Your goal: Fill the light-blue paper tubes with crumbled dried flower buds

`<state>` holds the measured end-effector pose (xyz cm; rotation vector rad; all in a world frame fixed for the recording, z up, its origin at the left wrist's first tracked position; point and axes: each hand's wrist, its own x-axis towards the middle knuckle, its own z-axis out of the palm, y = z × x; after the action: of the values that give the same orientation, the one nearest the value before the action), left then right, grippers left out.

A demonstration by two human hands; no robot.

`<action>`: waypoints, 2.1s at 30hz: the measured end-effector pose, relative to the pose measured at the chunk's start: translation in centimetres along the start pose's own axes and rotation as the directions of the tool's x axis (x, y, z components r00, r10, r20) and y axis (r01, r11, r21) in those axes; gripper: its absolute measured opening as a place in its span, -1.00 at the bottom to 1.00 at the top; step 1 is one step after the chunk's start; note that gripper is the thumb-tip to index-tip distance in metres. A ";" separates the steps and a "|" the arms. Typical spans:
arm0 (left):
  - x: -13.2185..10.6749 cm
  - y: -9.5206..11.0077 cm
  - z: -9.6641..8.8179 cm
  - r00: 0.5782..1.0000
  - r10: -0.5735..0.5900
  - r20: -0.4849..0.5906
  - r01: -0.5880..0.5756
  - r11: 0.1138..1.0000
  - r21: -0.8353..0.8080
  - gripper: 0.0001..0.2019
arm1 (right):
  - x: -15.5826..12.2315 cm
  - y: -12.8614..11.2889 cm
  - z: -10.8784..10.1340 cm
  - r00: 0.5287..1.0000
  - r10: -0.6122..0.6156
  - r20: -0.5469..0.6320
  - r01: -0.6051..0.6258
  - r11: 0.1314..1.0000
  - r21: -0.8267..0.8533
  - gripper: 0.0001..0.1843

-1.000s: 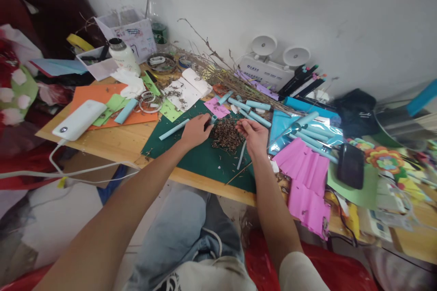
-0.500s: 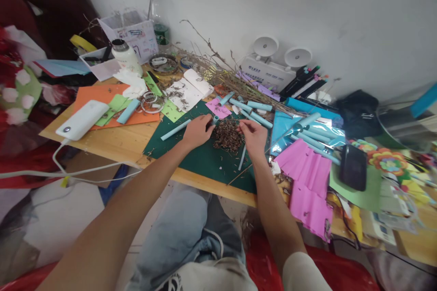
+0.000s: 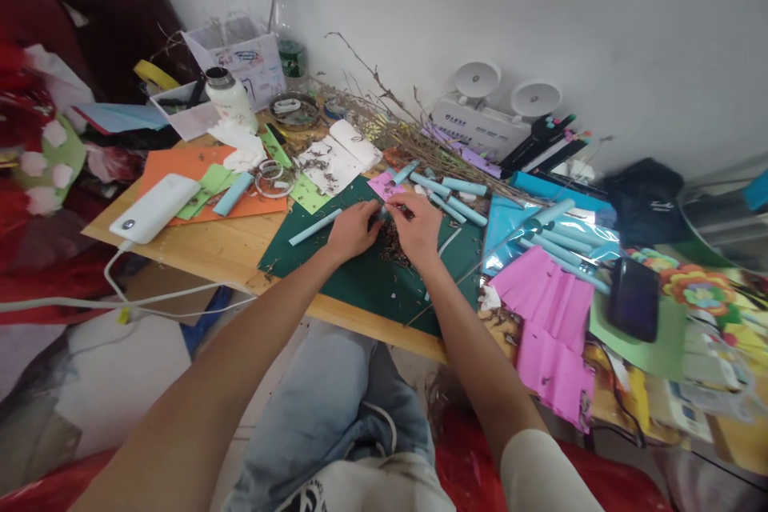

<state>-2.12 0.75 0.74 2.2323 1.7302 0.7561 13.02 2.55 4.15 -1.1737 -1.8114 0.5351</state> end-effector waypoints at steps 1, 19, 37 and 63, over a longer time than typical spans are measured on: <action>0.0 0.0 0.0 1.000 0.002 0.001 -0.002 1.000 -0.001 -0.90 | 0.0 0.2 0.1 1.000 -0.018 -0.004 0.018 1.000 -0.006 -0.85; 0.0 0.0 -0.1 1.000 -0.012 0.010 0.012 1.000 0.003 -0.90 | -1.0 -0.2 -2.1 0.986 -0.157 0.056 0.164 0.973 -0.164 -0.70; -0.1 0.1 0.0 1.000 -0.027 0.014 0.027 1.000 0.015 -0.88 | -4.7 2.5 -5.5 0.987 0.111 0.113 -0.069 0.945 -0.321 -0.80; -0.1 0.2 -0.1 1.000 -0.026 0.016 0.025 0.999 0.047 -0.89 | -3.0 4.1 -6.4 0.976 0.097 0.196 -0.009 0.913 -0.409 -0.78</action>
<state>-2.05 0.64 0.88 2.2359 1.7828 0.6963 20.98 1.18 3.08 -1.4946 -2.1496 0.3297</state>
